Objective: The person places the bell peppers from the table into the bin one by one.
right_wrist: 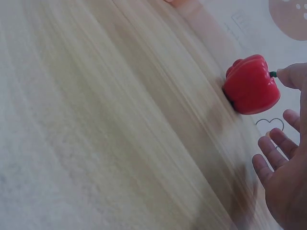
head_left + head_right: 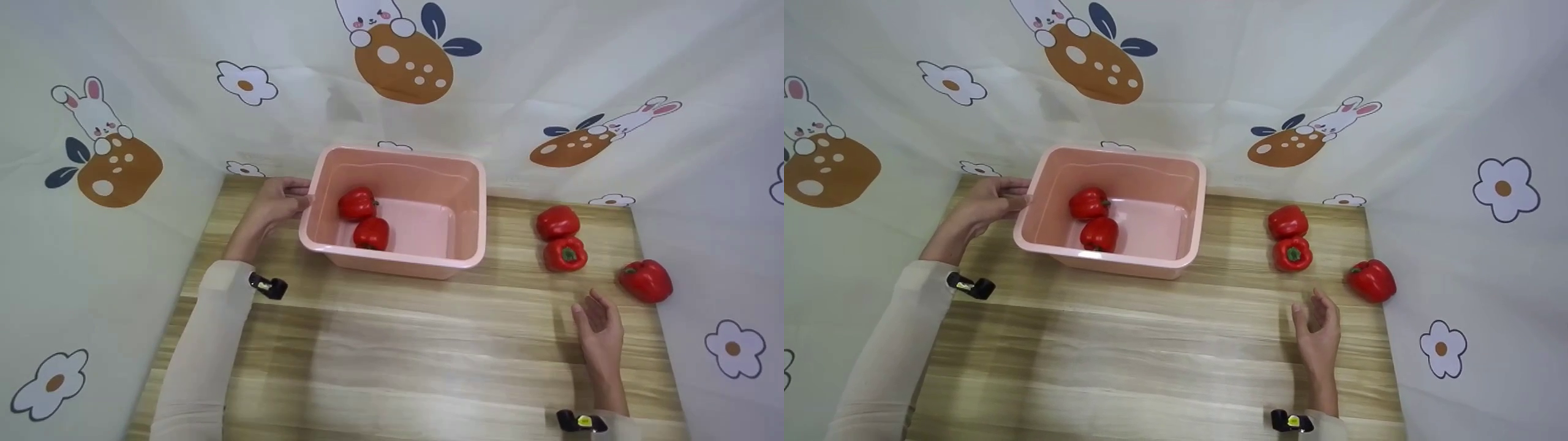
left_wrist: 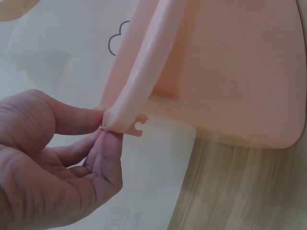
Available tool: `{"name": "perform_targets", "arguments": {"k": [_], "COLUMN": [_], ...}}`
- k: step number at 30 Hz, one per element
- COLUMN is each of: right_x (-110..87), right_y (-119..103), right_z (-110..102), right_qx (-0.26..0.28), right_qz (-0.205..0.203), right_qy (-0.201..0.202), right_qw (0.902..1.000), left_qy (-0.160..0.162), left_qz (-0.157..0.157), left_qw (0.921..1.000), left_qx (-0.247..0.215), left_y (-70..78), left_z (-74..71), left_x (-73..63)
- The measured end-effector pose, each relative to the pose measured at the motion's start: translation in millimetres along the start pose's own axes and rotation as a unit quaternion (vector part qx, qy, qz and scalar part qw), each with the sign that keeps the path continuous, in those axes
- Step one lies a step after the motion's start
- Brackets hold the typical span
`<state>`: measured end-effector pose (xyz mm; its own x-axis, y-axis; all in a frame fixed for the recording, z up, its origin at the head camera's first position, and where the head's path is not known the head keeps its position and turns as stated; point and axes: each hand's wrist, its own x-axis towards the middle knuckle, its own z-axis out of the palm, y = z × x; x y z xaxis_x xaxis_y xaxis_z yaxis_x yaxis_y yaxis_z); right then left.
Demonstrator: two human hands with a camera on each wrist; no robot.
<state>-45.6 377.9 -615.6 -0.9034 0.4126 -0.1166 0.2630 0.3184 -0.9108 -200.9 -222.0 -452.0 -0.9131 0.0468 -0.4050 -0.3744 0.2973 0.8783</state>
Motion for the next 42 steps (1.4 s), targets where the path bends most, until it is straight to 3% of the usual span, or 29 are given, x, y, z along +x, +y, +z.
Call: {"name": "perform_targets", "arguments": {"k": [10,24,32,42], "right_x": [2.0,15.4,31.2,54.1], "right_y": [2,-4,-6,-9], "right_z": [1,5,14,24], "right_qx": [0.031,0.036,0.05,0.08], "right_qz": [0.023,0.021,-0.011,-0.021], "right_qy": [-0.013,-0.01,0.007,-0.005], "right_qw": [0.9992,0.9991,0.9987,0.9965], "left_qy": [0.01,0.01,0.004,0.0], "left_qz": [-0.01,-0.013,0.006,-0.005], "left_qw": [0.9998,0.9999,0.9997,1.0], "left_qx": [0.012,0.005,-0.021,-0.008], "left_y": [-0.4,1.5,-2.6,-0.6], "left_z": [2.3,1.4,1.0,0.7], "left_x": [0.4,0.2,1.1,1.1]}}
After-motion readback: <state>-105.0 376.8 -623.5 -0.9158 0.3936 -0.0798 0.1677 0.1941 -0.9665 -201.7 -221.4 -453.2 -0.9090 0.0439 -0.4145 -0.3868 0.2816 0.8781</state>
